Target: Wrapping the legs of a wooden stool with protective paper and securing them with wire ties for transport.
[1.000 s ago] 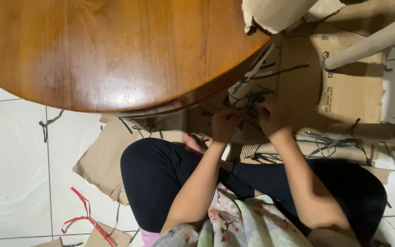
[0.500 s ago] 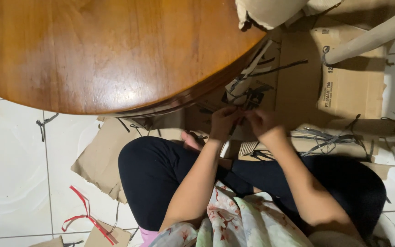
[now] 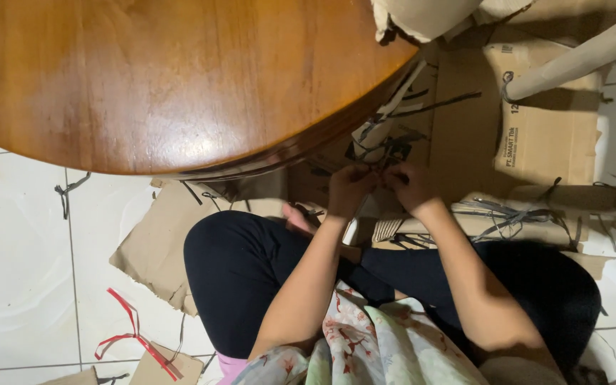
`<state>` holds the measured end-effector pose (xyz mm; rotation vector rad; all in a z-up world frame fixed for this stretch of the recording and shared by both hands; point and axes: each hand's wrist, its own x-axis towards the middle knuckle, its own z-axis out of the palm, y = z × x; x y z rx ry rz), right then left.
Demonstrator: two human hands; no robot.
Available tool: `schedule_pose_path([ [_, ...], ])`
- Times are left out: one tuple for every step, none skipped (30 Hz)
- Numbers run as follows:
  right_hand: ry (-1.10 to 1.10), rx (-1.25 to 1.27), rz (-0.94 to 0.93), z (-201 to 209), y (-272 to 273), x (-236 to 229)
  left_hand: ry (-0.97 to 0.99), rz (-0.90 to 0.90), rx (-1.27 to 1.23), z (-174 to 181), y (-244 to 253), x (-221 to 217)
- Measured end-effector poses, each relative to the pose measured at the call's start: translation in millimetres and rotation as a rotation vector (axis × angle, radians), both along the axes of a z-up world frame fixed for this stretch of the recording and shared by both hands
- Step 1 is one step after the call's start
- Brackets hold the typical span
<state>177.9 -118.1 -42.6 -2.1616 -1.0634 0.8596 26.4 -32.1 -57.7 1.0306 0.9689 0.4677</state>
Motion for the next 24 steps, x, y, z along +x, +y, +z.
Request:
schedule_pose_path([
  [0.002, -0.002, -0.002, 0, -2, 0, 0.002, -0.002, -0.002, 3, 1, -1],
  [-0.06, -0.026, 0.035, -1, -3, 1, 0.045, -0.028, 0.046, 5, 3, -1],
  [-0.124, -0.049, 0.072, 0, -4, 1, 0.087, -0.053, 0.096, 9, 5, -1],
  [-0.122, -0.05, 0.069, 1, -6, 1, 0.088, -0.056, 0.095, 11, 5, -1],
  [-0.107, -0.059, 0.056, 2, -6, 1, 0.09, -0.054, 0.108, 14, 5, 0],
  [-0.092, -0.067, 0.043, 3, -6, 1, 0.091, -0.052, 0.121, 17, 5, -1],
  [-0.09, -0.07, 0.045, 2, -5, 1, 0.093, -0.051, 0.119, 24, 5, -1],
  [-0.111, -0.048, 0.038, 0, -3, 2, 0.105, -0.05, 0.143, 31, 6, -2],
  [-0.133, -0.024, 0.031, -2, -1, 3, 0.115, -0.049, 0.17, 38, 6, -2],
  [-0.132, -0.025, 0.031, -2, -1, 1, 0.116, -0.049, 0.168, 36, 6, -2],
  [-0.145, 0.046, 0.016, -2, -1, 0, 0.083, -0.031, 0.173, 35, 6, -1],
  [-0.158, 0.118, 0.001, -1, -1, -2, 0.05, -0.013, 0.177, 33, 5, 0],
  [-0.157, 0.117, 0.001, -11, 0, -2, 0.051, -0.012, 0.177, 34, 6, 1],
  [-0.295, 0.175, 0.048, -20, 1, -2, 0.103, -0.022, 0.238, 35, 7, 1],
  [-0.433, 0.234, 0.095, -30, 2, -2, 0.155, -0.033, 0.3, 37, 7, 1],
  [-0.431, 0.233, 0.095, -27, 2, -6, 0.157, -0.033, 0.298, 39, 5, 0],
  [-0.445, 0.246, 0.11, -24, 3, -8, 0.179, -0.03, 0.328, 42, 5, -1],
  [-0.459, 0.259, 0.125, -20, 4, -11, 0.202, -0.026, 0.358, 46, 4, -2],
  [-0.458, 0.261, 0.126, -15, 6, -14, 0.203, -0.025, 0.359, 44, 6, -1],
  [-0.405, 0.248, 0.142, -11, 8, -17, 0.22, -0.038, 0.377, 43, 8, 0],
  [-0.351, 0.234, 0.155, -7, 9, -20, 0.237, -0.053, 0.394, 41, 9, 0],
  [-0.351, 0.234, 0.155, 10, 11, -24, 0.237, -0.054, 0.394, 37, 8, 0],
  [-0.318, 0.234, 0.201, 27, 12, -26, 0.223, -0.051, 0.39, 33, 7, 0],
  [-0.284, 0.233, 0.247, 44, 14, -29, 0.208, -0.049, 0.385, 29, 5, 0],
])
